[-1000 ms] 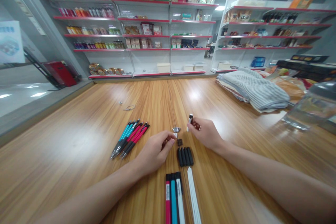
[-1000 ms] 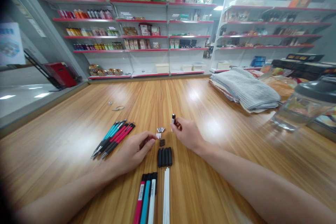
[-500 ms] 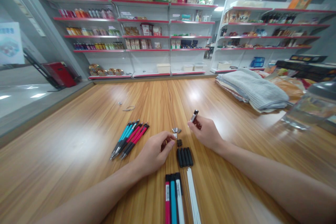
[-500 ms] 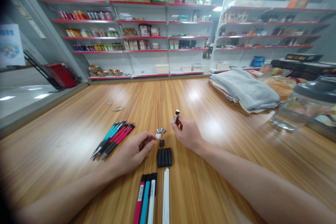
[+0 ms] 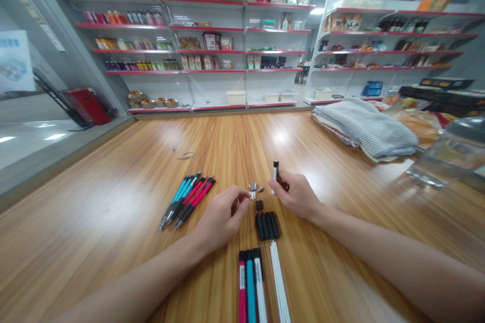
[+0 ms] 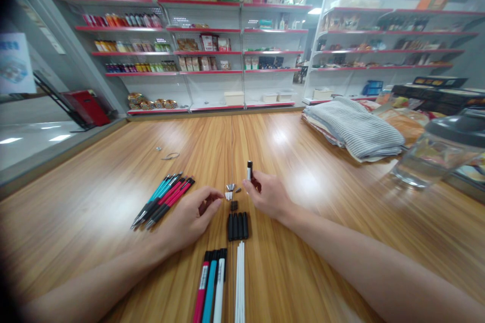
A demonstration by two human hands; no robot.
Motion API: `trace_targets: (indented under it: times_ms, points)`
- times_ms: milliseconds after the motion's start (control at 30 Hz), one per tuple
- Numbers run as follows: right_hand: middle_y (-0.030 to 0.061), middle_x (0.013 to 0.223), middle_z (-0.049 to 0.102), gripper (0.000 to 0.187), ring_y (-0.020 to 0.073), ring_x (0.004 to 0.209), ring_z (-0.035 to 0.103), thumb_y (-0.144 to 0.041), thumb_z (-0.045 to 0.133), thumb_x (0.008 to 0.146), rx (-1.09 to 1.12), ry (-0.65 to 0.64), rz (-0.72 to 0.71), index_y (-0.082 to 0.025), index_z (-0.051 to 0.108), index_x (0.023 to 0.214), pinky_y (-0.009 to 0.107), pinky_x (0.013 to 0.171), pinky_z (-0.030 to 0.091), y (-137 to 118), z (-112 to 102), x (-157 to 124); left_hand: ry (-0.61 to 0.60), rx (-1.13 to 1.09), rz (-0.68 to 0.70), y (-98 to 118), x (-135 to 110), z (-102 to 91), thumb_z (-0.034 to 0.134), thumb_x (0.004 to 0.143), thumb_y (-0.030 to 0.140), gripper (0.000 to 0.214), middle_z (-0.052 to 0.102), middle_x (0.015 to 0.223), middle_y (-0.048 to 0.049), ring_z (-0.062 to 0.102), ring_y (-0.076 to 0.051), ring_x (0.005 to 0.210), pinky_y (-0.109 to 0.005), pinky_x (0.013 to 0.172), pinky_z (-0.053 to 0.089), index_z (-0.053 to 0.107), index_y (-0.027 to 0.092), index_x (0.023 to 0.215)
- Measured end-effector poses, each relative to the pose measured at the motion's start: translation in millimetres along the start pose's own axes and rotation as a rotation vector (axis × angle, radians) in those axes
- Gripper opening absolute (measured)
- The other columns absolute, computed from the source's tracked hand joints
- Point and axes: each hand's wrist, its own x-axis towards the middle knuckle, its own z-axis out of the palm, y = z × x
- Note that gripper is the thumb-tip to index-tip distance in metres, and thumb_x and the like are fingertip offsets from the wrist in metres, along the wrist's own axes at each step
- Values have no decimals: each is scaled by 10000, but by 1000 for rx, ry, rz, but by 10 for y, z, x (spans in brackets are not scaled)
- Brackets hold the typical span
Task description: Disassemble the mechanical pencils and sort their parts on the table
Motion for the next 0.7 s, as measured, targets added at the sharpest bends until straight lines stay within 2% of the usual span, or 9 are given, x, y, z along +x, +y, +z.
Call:
trace_targets:
  times_ms: [133, 367, 700]
  points:
    - [3, 630, 575, 272, 107, 535, 501, -361, 482, 919, -11, -64, 4, -159, 564, 756, 232, 532, 347, 2, 10, 9, 72, 49, -16, -15, 11, -1, 446, 931, 282, 170, 586, 813, -33, 529, -154, 723, -273, 657, 419, 579, 175, 936]
    - [28, 686, 627, 280, 118, 568, 538, -372, 484, 922, 17, -111, -30, -154, 610, 801, 227, 540, 373, -20, 16, 3, 79, 66, -7, -45, 17, 18, 459, 920, 266, 162, 621, 934, -62, 569, -199, 894, -312, 733, 448, 582, 183, 984]
    - [-18, 583, 513, 293, 98, 514, 457, -393, 526, 892, 52, -113, -46, -168, 540, 704, 227, 506, 311, -58, 29, 4, 55, 69, -3, -43, 31, 11, 467, 912, 250, 146, 615, 943, -62, 563, -204, 917, -331, 780, 447, 575, 181, 981]
